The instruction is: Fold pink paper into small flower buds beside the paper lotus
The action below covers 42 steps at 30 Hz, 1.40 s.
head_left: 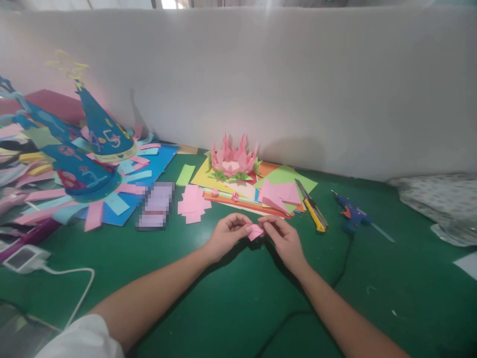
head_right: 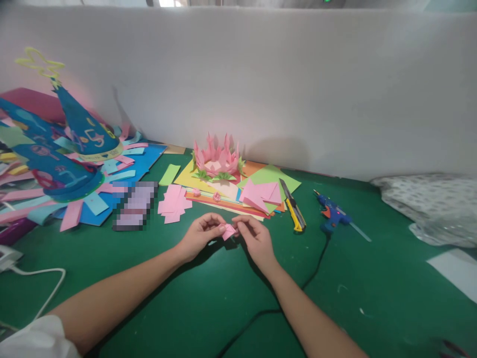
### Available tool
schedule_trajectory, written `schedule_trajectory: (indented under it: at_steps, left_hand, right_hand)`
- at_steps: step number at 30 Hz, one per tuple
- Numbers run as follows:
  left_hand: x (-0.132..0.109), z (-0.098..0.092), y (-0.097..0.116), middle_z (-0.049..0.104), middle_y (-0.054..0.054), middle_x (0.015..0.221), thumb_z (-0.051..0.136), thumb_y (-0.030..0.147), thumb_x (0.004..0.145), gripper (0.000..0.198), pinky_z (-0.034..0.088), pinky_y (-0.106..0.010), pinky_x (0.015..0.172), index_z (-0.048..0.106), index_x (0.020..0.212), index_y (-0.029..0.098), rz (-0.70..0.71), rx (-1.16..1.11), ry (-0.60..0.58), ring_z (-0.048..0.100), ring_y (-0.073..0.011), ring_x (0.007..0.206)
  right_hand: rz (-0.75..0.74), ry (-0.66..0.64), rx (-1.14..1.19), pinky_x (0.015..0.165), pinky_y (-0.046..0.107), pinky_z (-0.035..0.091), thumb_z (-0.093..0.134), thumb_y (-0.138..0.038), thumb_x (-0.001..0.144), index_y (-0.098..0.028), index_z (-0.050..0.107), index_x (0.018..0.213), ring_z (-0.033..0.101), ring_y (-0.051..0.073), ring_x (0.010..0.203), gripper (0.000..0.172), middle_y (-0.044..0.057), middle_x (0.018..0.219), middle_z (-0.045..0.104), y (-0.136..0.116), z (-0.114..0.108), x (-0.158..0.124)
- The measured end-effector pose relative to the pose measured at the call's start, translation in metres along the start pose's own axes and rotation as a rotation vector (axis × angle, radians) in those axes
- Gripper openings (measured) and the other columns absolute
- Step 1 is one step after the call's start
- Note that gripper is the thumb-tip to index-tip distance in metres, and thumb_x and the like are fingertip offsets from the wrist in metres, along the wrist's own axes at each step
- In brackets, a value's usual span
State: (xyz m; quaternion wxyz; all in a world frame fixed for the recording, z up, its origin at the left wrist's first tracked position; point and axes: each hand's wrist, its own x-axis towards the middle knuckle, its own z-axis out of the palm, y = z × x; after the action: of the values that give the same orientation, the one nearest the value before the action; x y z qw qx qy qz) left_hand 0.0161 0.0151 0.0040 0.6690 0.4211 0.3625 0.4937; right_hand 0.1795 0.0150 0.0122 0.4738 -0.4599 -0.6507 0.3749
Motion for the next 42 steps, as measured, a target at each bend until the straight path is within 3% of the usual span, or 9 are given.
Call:
schedule_trajectory:
  at_steps: [6,13,20,26,32,42]
  left_hand:
    - [0.001,0.001,-0.001,0.058,0.001,0.070,0.074,0.029,0.064,0.027,0.042,-0.021,0.066,0.058,0.077,0.012,-0.024,-0.012,-0.059,0.054,-0.0069,0.065]
    - [0.000,0.000,-0.003,0.058,0.000,0.074,0.070,0.033,0.067,0.029,0.045,-0.023,0.066,0.055,0.083,0.014,-0.028,-0.016,-0.071,0.055,-0.0083,0.064]
    - [0.002,-0.006,-0.002,0.050,-0.003,0.085,0.066,0.031,0.072,0.018,0.045,-0.027,0.074,0.062,0.078,0.014,0.212,0.305,-0.100,0.053,-0.0123,0.078]
    - [0.003,-0.010,0.003,0.052,-0.003,0.083,0.064,0.029,0.074,0.014,0.043,-0.025,0.073,0.062,0.078,0.015,0.281,0.461,-0.151,0.052,-0.0131,0.079]
    - [0.002,-0.010,0.003,0.055,-0.004,0.081,0.063,0.029,0.075,0.014,0.043,-0.027,0.074,0.061,0.076,0.015,0.295,0.481,-0.124,0.053,-0.0139,0.078]
    - [0.000,-0.010,0.010,0.056,-0.005,0.083,0.064,0.026,0.075,0.010,0.042,-0.027,0.078,0.062,0.072,0.016,0.385,0.525,-0.187,0.054,-0.0146,0.085]
  right_hand:
    - [-0.082,-0.026,-0.044,0.068,0.029,0.049,0.057,-0.019,0.077,-0.021,0.067,0.075,0.060,0.017,0.072,0.010,0.002,0.076,0.065,0.001,0.000,0.002]
    - [-0.138,-0.083,-0.014,0.073,0.030,0.047,0.059,-0.020,0.079,-0.022,0.067,0.084,0.059,0.017,0.078,0.009,0.003,0.083,0.064,0.002,0.000,0.000]
    - [-0.070,-0.071,0.069,0.069,0.028,0.049,0.067,-0.024,0.074,-0.021,0.065,0.077,0.059,0.015,0.073,0.005,0.001,0.078,0.062,0.008,0.002,-0.001]
    - [0.078,-0.144,0.183,0.059,0.026,0.051,0.068,-0.028,0.071,-0.019,0.062,0.074,0.059,0.013,0.061,0.012,0.000,0.069,0.062,0.005,0.002,-0.002]
    - [0.057,-0.166,0.122,0.063,0.028,0.052,0.061,-0.031,0.077,-0.019,0.065,0.078,0.061,0.015,0.065,0.013,0.003,0.073,0.066,0.001,-0.002,-0.001]
    - [0.061,-0.206,0.198,0.066,0.027,0.051,0.065,-0.031,0.074,-0.019,0.064,0.078,0.061,0.014,0.069,0.013,0.002,0.075,0.064,0.001,-0.001,-0.001]
